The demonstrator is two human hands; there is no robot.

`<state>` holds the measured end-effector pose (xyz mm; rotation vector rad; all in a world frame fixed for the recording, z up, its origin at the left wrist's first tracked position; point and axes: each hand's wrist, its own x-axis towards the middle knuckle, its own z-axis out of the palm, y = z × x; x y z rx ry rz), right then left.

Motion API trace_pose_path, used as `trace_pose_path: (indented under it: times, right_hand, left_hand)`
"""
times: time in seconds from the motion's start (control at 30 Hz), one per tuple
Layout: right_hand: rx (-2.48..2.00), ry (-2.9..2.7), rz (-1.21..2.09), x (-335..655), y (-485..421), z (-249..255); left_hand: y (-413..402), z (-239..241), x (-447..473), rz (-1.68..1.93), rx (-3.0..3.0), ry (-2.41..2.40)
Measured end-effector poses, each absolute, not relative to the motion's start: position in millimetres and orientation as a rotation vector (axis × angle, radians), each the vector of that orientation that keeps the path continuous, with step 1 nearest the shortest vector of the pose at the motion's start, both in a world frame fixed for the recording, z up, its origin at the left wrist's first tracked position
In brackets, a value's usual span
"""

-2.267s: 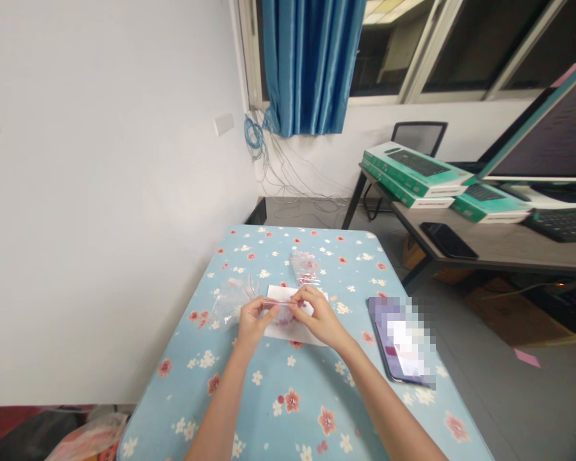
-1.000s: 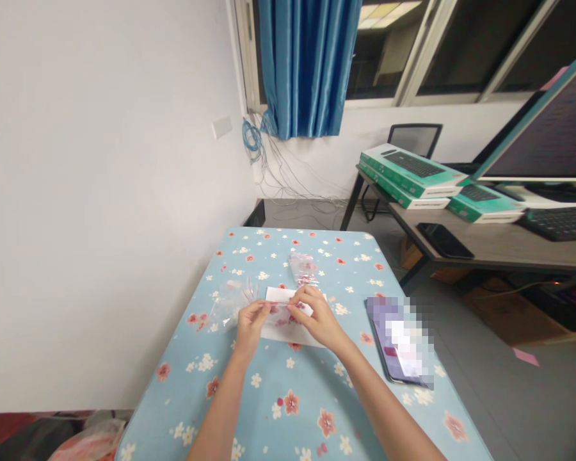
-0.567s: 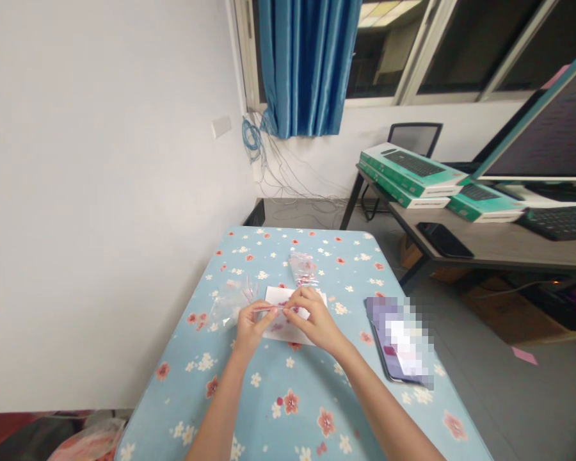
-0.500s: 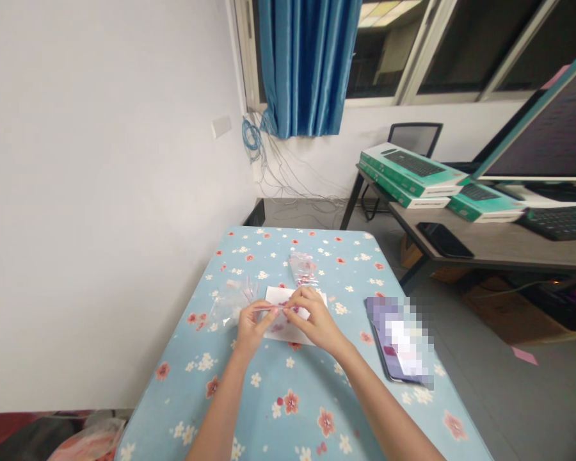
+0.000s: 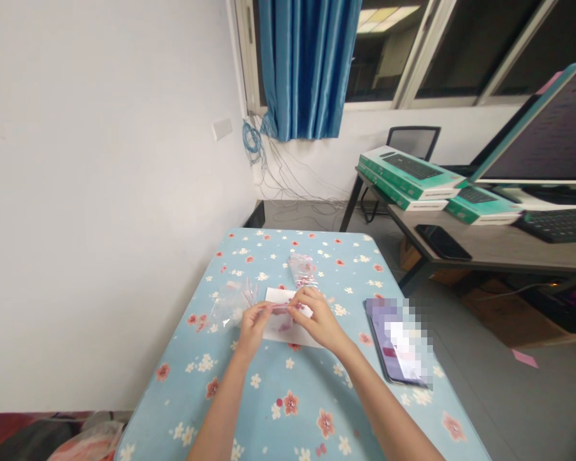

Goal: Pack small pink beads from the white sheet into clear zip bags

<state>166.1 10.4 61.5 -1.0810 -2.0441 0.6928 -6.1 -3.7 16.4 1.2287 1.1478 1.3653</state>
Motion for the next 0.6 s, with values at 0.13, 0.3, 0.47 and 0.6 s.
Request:
trace_pose_path:
  times: [0.13, 0.3, 0.47, 0.6]
  right_hand:
    - [-1.064, -2.047, 0.722, 171, 15, 60]
    - [-1.01, -1.993, 0.808, 172, 18, 57]
    - [-1.062, -1.794, 0.838, 176, 22, 56]
    - [-1.097, -1.702, 0.937, 180, 28, 45]
  left_hand:
    - [-3, 12, -6, 1.341, 1.18, 1.119]
    - [-2, 7, -8, 1.329, 1.172, 1.116]
    - [2, 4, -7, 1.273, 1.287, 1.198]
    - [5, 0, -3, 1.322, 1.2, 1.193]
